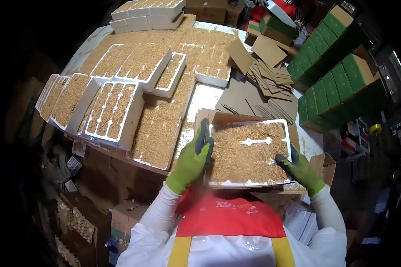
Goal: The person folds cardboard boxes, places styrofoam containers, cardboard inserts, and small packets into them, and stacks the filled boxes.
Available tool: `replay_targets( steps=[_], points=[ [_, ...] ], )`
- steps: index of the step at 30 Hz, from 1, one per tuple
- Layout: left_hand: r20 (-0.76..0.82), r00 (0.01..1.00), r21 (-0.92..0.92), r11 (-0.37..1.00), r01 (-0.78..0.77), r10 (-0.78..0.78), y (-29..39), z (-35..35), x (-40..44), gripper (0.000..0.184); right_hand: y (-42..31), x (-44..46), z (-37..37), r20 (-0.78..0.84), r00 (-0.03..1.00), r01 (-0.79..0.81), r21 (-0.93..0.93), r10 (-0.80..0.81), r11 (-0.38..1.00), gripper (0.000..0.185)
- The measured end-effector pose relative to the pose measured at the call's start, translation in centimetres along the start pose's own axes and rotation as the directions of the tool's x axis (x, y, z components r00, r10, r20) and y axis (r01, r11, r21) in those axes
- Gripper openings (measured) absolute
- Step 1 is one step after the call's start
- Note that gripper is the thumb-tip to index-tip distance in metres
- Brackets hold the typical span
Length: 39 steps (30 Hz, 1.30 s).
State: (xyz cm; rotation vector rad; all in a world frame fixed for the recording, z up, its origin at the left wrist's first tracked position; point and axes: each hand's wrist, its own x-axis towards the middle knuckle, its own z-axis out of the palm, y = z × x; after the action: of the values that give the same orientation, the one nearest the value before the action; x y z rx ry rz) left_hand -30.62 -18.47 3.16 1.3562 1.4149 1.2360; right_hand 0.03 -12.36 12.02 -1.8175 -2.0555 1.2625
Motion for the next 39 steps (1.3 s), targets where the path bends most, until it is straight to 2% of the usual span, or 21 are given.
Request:
replay_targets(
  steps=[1, 3, 5, 7, 10, 11, 13, 15, 17, 19, 21, 25, 27, 28, 29, 30, 32, 33, 35, 37, 39],
  points=[
    [0.007, 0.998, -0.048, 0.997, -0.057, 0.058, -0.8, -0.3, 0.1, 0.058, -1.6, 0.7, -0.3, 0.092, 0.984, -0.131, -0.199, 0.151, 0.971, 0.057],
    [0.055, 0.998, -0.024, 1.000, -0.018, 0.019, -0.8, -0.3, -0.3, 0.060, 3.5, 3.5, 1.1, 0.118, 0.992, 0.084, -0.376, -0.042, 0.923, 0.053],
    [0.084, 0.990, -0.045, 0.992, 0.115, -0.111, -0.7, -0.3, 0.1, 0.061, 2.3, 6.5, 1.4, 0.282, 0.918, -0.006, -0.693, 0.280, 0.721, 0.045],
    [0.061, 0.992, -0.021, 0.994, 0.111, -0.110, -1.2, 0.0, 0.4, 0.063, 3.3, 6.7, 2.7, 0.298, 0.951, 0.282, -0.730, -0.082, 0.623, 0.033],
    [0.105, 0.987, 0.011, 0.993, 0.118, -0.119, -0.6, -0.3, 0.7, 0.063, 4.5, 5.5, 4.4, -0.002, 0.860, 0.334, -0.754, -0.510, 0.565, 0.026],
    [0.068, 0.983, 0.211, 0.965, 0.153, -0.171, 1.1, -0.6, 0.9, 0.061, 4.3, 4.6, 4.3, -0.018, 0.866, 0.319, -0.748, -0.499, 0.582, 0.031],
    [0.031, 0.975, 0.133, 0.968, 0.213, -0.219, 1.8, -1.7, 3.1, 0.056, 3.2, 1.5, 2.5, -0.159, 0.793, 0.457, -0.483, -0.588, 0.747, 0.033],
    [-0.085, 0.992, 0.254, 0.961, 0.109, -0.090, 2.8, -1.6, 6.3, 0.052, 2.8, -2.5, -1.0, -0.328, 0.899, 0.307, 0.001, -0.290, 0.952, 0.039],
    [0.029, 0.998, 0.356, 0.932, -0.064, 0.057, 5.0, 0.1, 11.1, 0.048, 9.8, -3.5, -2.8, -0.539, 0.841, 0.224, 0.436, 0.054, 0.871, 0.046],
    [0.240, 0.967, 0.358, 0.918, -0.169, 0.085, 5.9, 4.3, 16.4, 0.044, 18.3, -2.5, -4.7, -0.859, 0.491, 0.269, 0.308, 0.145, 0.912, 0.048],
    [0.548, 0.821, 0.515, 0.709, -0.482, 0.160, 4.3, 9.8, 22.4, 0.044, 30.0, -1.5, -5.3, -0.943, 0.332, -0.415, -0.177, -0.033, 0.893, 0.048],
    [0.753, 0.606, 0.564, 0.223, -0.795, 0.257, -2.1, 21.8, 32.0, 0.043, 41.9, 0.7, -2.0, -0.824, 0.566, -0.541, -0.385, -0.014, 0.748, 0.048],
    [0.836, 0.549, 0.549, 0.009, -0.836, -0.003, -6.4, 25.3, 36.3, 0.055, 41.1, 0.4, -0.2, -0.843, 0.538, -0.457, -0.260, 0.031, 0.850, 0.046],
    [0.852, 0.519, 0.522, -0.027, -0.853, 0.070, -10.7, 25.9, 38.4, 0.049, 38.4, 0.1, 0.1, -0.809, 0.580, -0.460, -0.226, 0.098, 0.859, 0.042],
    [0.856, 0.516, 0.513, 0.088, -0.854, 0.012, -12.2, 26.6, 39.6, 0.045, 35.8, -0.1, 0.3, -0.768, 0.619, -0.466, -0.192, 0.164, 0.864, 0.037],
    [0.869, 0.457, 0.392, 0.300, -0.870, 0.190, -15.1, 26.4, 40.7, 0.043, 35.2, -0.6, 1.4, -0.738, 0.671, -0.392, -0.272, 0.071, 0.879, 0.036],
    [0.849, 0.469, 0.505, -0.117, -0.855, 0.243, -15.7, 25.7, 40.6, 0.037, 32.0, -1.6, 0.8, -0.661, 0.747, -0.191, -0.112, 0.071, 0.975, 0.036],
    [0.745, 0.665, 0.668, -0.076, -0.741, 0.058, -11.3, 26.2, 38.5, 0.029, 30.1, -2.1, -0.8, -0.717, 0.694, -0.062, 0.031, 0.066, 0.998, 0.036],
    [0.629, 0.778, 0.764, -0.196, -0.614, 0.016, -7.1, 25.5, 36.8, 0.026, 29.7, -2.5, -2.3, -0.685, 0.637, 0.201, 0.590, 0.353, 0.782, 0.033],
    [0.667, 0.646, 0.698, -0.007, -0.716, 0.371, -4.4, 22.3, 35.8, 0.023, 31.6, -1.8, -5.7, -0.702, 0.680, -0.212, 0.090, 0.212, 0.973, 0.025],
    [0.615, 0.682, 0.663, 0.208, -0.719, 0.396, -3.6, 17.8, 36.5, 0.034, 30.8, -0.5, -6.0, -0.659, 0.742, -0.235, -0.082, 0.124, 0.969, 0.022]
  ],
)
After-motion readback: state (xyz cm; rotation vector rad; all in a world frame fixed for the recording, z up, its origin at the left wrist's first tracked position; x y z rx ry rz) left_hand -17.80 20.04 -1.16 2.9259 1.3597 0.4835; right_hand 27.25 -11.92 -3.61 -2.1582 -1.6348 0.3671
